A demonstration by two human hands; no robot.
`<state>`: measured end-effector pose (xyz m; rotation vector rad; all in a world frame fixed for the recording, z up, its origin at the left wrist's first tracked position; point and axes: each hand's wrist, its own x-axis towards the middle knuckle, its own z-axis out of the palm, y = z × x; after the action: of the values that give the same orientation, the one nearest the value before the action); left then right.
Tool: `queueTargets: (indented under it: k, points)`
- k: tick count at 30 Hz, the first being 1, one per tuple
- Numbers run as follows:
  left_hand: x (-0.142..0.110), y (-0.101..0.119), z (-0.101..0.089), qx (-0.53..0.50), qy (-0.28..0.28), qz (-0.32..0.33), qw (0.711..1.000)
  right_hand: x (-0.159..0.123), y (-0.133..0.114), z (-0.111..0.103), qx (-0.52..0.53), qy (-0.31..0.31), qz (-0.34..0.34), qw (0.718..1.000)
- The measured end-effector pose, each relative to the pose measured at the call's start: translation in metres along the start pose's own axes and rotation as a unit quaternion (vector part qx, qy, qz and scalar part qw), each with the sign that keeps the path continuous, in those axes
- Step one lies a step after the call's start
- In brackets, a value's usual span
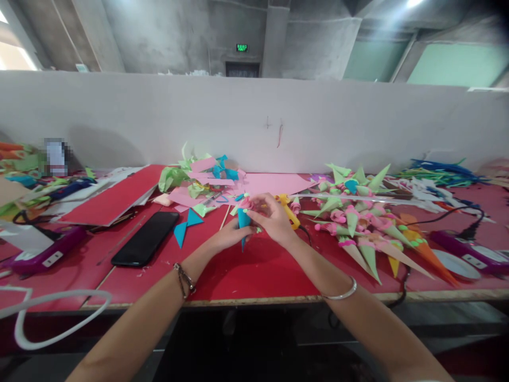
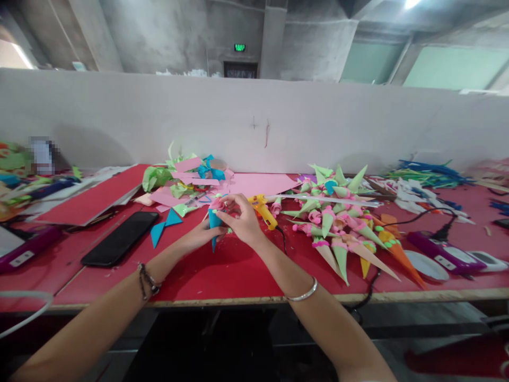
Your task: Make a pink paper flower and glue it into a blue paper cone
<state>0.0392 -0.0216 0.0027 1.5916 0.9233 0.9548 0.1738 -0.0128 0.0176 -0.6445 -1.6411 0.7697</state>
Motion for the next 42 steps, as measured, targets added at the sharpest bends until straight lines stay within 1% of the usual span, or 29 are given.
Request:
queueTargets:
  k: [3, 6, 9, 18, 24, 27, 30, 35, 38, 40, 42]
  points:
    - [0.0, 0.0, -0.001, 0.011, -0.011, 0.001, 1.0, 0.0, 0.001, 0.001, 0.069, -0.023, 0.046, 0.996]
    - [-0.001, 0.001, -0.002, 0.023, -0.024, 0.001, 0.999, 0.0, -0.001, 0.002, 0.134, -0.048, 0.08, 0.987]
    - [-0.002, 0.002, -0.002, 0.032, -0.039, 0.002, 0.999, 0.0, -0.003, 0.003, 0.172, -0.06, 0.108, 0.977]
    - [-0.002, 0.003, -0.003, 0.058, -0.067, 0.002, 0.996, 0.0, 0.002, 0.004, 0.244, -0.048, 0.139, 0.959]
    - [-0.004, 0.007, -0.002, 0.052, -0.062, -0.011, 0.997, -0.002, 0.003, 0.001, 0.275, -0.082, 0.151, 0.946]
    - [-0.004, 0.007, -0.002, 0.047, -0.063, -0.009, 0.997, -0.002, 0.001, 0.001, 0.266, -0.081, 0.159, 0.947]
    - [-0.005, 0.008, -0.001, 0.036, -0.057, -0.003, 0.998, -0.001, -0.002, 0.003, 0.231, -0.074, 0.164, 0.956]
    - [-0.006, 0.008, 0.0, -0.016, -0.037, -0.004, 0.999, -0.001, -0.001, 0.003, 0.191, -0.076, 0.14, 0.969]
    - [-0.003, 0.006, -0.002, -0.086, 0.002, -0.003, 0.996, 0.0, 0.002, 0.001, 0.16, -0.063, 0.114, 0.978]
    - [0.0, 0.003, -0.004, -0.135, 0.048, 0.006, 0.99, 0.0, 0.003, 0.0, 0.111, -0.045, 0.087, 0.989]
    - [0.004, 0.0, -0.007, -0.167, 0.088, 0.017, 0.982, 0.0, 0.003, -0.001, 0.051, -0.043, 0.05, 0.997]
